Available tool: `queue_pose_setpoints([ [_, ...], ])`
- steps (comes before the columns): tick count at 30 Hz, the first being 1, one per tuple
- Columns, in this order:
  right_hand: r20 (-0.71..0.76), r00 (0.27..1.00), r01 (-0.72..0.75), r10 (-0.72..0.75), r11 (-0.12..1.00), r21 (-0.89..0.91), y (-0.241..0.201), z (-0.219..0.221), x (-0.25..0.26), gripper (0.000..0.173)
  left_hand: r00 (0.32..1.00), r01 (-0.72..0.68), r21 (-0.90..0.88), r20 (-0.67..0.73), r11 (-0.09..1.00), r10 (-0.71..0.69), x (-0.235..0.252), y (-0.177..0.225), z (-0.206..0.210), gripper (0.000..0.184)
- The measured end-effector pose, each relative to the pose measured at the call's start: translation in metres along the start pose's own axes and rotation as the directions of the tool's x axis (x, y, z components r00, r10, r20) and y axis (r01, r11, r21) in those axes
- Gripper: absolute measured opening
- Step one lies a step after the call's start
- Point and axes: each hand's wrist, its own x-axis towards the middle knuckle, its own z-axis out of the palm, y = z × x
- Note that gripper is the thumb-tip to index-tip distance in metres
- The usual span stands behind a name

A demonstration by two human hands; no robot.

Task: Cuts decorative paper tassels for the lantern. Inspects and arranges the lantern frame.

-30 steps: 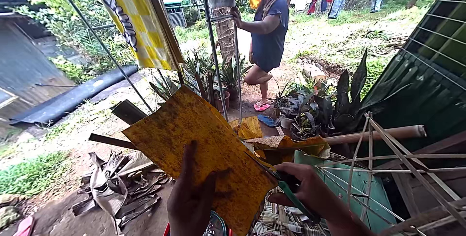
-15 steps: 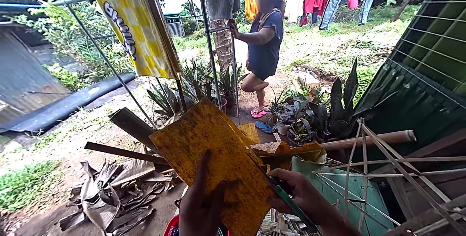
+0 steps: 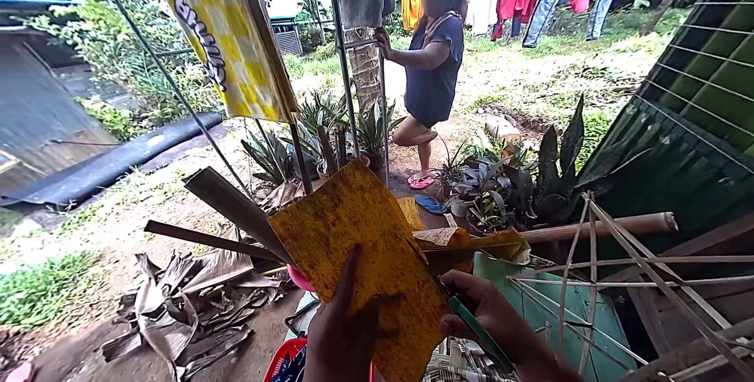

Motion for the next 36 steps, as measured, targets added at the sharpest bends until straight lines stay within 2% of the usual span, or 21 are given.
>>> queue_pose_setpoints([
  [4, -0.002, 0.999, 0.047, -0.047, 0.999, 0.012, 0.001, 0.003, 0.0, 0.053, 0.999, -0.029, 0.029, 0.026, 0.999, 0.028, -0.003, -0.002, 0.003, 0.064],
  [10, -0.033, 0.997, 0.07, -0.069, 0.997, 0.016, 0.001, 0.005, 0.001, 0.046, 0.999, -0.022, 0.005, 0.048, 1.0, 0.021, -0.003, 0.0, 0.004, 0.063],
  [18, -0.056, 0.992, 0.111, -0.109, 0.993, 0.035, -0.004, 0.005, 0.004, 0.044, 0.996, 0.002, -0.024, 0.089, 1.0, 0.0, -0.007, 0.001, 0.01, 0.064],
  [36, -0.11, 0.989, 0.104, -0.103, 0.995, 0.004, -0.002, 0.003, 0.009, 0.047, 0.989, 0.0, 0.026, 0.15, 1.0, -0.004, -0.014, 0.004, 0.017, 0.062],
])
